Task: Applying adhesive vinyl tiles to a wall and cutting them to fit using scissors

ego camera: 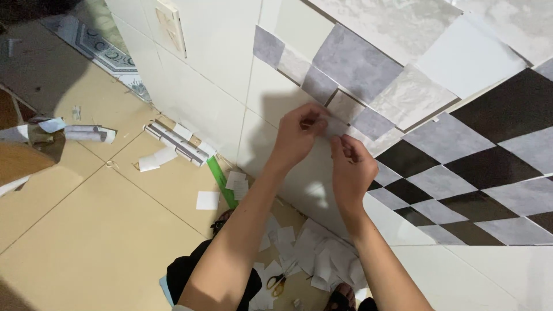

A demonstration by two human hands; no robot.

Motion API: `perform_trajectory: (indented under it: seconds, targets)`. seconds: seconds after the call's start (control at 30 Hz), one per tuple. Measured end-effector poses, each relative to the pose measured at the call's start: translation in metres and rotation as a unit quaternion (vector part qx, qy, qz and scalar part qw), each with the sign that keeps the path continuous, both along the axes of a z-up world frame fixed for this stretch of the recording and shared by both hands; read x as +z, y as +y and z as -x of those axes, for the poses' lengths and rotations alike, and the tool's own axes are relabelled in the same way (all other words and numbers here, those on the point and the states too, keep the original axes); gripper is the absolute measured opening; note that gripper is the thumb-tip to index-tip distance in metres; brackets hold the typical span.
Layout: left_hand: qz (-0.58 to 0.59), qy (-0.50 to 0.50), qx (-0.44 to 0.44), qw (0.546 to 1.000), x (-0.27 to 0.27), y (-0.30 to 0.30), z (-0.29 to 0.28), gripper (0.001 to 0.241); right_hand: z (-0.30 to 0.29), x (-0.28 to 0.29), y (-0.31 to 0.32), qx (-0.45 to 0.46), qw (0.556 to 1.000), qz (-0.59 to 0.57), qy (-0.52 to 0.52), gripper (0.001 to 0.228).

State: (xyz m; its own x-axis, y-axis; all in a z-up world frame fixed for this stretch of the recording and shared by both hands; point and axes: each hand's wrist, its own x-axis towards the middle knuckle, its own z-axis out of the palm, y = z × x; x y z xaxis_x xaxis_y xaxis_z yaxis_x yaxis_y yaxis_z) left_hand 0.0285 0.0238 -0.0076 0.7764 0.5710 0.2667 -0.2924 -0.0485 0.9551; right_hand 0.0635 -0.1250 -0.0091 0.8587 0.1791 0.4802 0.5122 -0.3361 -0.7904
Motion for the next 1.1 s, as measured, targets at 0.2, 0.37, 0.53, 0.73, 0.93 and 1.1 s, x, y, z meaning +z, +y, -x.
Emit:
perform_trajectory:
  seconds: [0.2,0.37,0.53,0.73,0.93,1.1]
  targets:
    - [-0.048,0.012,0.062,0.997,0.041,-0.012,0.030,0.022,0.009,0.017,0.011,-0.024,1.000,-0.012,0.011,0.008]
    - [-0.089,-0.016,0.133,0.987,0.049,-0.014,0.031,0.047,0.005,0.010,0.015,-0.033,0.999,0.007,-0.025,0.007]
    - [-0.143,-0.015,0.176,0.974,0.033,-0.005,0.026,0.029,0.005,0.000,0.009,-0.035,0.997,0.000,-0.064,0.006]
    - [-0.175,0.096,0.128,0.972,0.019,0.009,0.021,0.018,-0.003,-0.013,0.001,-0.038,0.998,0.024,-0.052,0.007]
    - [-0.089,0.166,0.066,0.980,0.028,0.010,0.028,0.031,0.000,-0.006,0.005,-0.038,0.998,0.003,-0.056,0.008]
    - [-0.051,0.123,0.045,0.990,0.008,0.013,0.012,0.024,-0.009,-0.009,0.003,-0.026,0.997,0.008,-0.072,0.007]
